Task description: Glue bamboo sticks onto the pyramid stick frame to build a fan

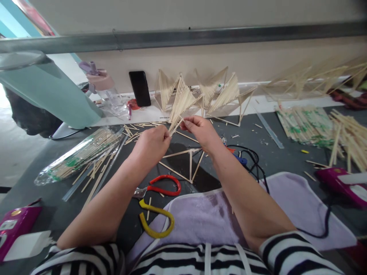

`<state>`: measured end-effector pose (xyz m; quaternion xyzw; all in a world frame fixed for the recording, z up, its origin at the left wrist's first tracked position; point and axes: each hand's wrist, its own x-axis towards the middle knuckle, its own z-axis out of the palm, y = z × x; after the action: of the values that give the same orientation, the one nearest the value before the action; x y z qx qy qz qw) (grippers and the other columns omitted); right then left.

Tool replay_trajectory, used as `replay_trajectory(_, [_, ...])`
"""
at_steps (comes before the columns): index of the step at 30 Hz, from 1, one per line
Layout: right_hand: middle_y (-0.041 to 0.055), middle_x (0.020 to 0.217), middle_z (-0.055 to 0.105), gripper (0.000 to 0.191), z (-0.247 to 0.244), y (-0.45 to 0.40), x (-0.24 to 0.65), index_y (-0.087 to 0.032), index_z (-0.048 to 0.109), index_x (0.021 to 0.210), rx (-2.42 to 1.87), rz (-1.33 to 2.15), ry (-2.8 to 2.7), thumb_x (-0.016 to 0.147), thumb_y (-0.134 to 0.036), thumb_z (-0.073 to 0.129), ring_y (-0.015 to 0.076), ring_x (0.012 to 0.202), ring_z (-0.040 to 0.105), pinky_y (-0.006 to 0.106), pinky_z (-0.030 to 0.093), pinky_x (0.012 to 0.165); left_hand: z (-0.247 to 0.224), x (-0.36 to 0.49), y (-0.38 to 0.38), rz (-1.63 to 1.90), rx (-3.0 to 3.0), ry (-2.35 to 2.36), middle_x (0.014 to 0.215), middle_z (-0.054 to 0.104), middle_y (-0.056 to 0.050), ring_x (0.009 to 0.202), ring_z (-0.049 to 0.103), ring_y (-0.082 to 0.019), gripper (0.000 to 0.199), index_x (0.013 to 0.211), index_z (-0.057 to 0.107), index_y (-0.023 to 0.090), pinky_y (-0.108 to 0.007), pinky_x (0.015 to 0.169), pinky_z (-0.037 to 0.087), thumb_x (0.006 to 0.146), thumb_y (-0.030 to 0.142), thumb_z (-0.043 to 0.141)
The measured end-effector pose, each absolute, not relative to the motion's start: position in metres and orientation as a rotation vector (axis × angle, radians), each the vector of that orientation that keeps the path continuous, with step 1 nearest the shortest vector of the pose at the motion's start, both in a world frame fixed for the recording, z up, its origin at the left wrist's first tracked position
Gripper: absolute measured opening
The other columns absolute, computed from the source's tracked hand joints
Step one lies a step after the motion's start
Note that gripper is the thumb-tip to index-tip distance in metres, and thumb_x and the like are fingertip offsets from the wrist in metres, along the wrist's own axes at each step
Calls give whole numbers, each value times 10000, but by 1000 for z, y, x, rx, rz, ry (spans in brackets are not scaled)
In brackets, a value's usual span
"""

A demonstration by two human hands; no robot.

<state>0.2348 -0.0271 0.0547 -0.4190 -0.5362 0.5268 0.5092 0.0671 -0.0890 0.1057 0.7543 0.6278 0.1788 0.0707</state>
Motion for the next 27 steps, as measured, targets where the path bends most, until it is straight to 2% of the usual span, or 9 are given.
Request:
replay_trajectory(14, [12, 774, 701, 137, 54, -24, 234, -180, 649, 851, -1021, 1163, -1389, 803, -309, 643, 135, 740, 647, 331, 507, 821, 97, 65, -85, 536, 2299, 1905, 755, 685, -49, 719, 619, -198, 138, 783, 625, 199, -293, 649, 400, 834, 236, 503])
replay_trajectory(22, [-2, 744, 683, 168, 58, -26, 232, -183, 649, 827, -1052, 1117, -1430, 785, -345, 657, 128, 705, 624, 288, 494, 722, 95, 65, -85, 544, 2298, 1929, 745, 683, -52, 721, 617, -198, 148, 793, 635, 197, -289, 651, 401, 831, 233, 497])
replay_trajectory(27, [-7, 724, 660, 220, 56, -25, 230, -177, 645, 807, -1062, 1091, -1456, 770, -392, 677, 110, 640, 561, 272, 465, 667, 96, 66, -85, 571, 2291, 1900, 724, 672, -48, 697, 604, -195, 143, 781, 628, 191, -292, 641, 389, 823, 216, 493])
